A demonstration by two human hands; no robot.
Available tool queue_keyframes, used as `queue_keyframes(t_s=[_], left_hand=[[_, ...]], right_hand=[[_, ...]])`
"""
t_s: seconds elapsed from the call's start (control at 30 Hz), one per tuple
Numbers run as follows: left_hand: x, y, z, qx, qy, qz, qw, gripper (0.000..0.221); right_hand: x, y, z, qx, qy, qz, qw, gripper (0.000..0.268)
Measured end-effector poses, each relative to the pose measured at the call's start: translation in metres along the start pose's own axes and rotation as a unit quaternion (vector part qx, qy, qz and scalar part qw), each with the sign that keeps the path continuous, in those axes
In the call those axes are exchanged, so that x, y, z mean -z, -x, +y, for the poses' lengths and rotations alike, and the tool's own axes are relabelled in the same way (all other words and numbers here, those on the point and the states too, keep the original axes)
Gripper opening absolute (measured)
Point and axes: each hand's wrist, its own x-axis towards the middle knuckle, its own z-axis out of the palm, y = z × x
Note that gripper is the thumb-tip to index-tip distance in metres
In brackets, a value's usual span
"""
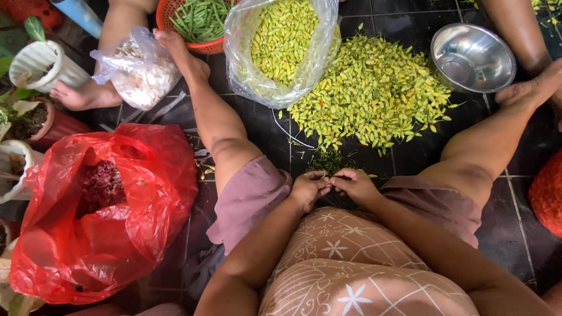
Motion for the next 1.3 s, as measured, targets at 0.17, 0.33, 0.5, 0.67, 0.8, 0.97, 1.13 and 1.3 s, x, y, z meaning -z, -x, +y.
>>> queue_keyframes(t_s=[0.17,0.33,0.5,0.67,0.8,0.97,1.13,1.3], left_hand=[[0.000,0.001,-0.003,-0.058,-0.057,-0.036,0.996,0.035],[0.008,-0.005,-0.007,-0.068,-0.094,-0.035,0.993,0.047],[0.003,-0.007,-0.003,-0.075,-0.179,-0.048,0.980,0.059],[-0.009,-0.008,-0.001,-0.167,-0.197,-0.042,0.965,0.044],[-0.011,0.000,0.014,-0.175,-0.100,-0.010,0.979,0.031],[-0.011,0.013,0.043,-0.025,0.113,-0.038,0.992,0.027],[0.001,0.002,0.044,0.044,0.148,-0.098,0.983,0.021],[-0.007,-0.004,0.032,0.066,0.066,-0.017,0.996,0.017]], right_hand=[[0.007,0.008,-0.013,-0.134,-0.201,-0.063,0.968,0.012],[0.018,-0.007,-0.008,-0.044,-0.055,-0.059,0.996,0.021],[0.012,-0.024,0.001,0.036,0.177,-0.088,0.980,0.027],[0.016,-0.014,-0.028,-0.048,-0.032,-0.047,0.997,0.019],[0.041,-0.043,-0.013,-0.116,-0.216,-0.043,0.969,0.012],[0.085,-0.075,0.040,0.035,0.342,-0.006,0.939,0.032],[0.083,-0.075,0.070,0.094,0.591,0.012,0.801,0.031],[0.071,-0.074,0.076,0.198,0.649,0.093,0.729,0.016]])
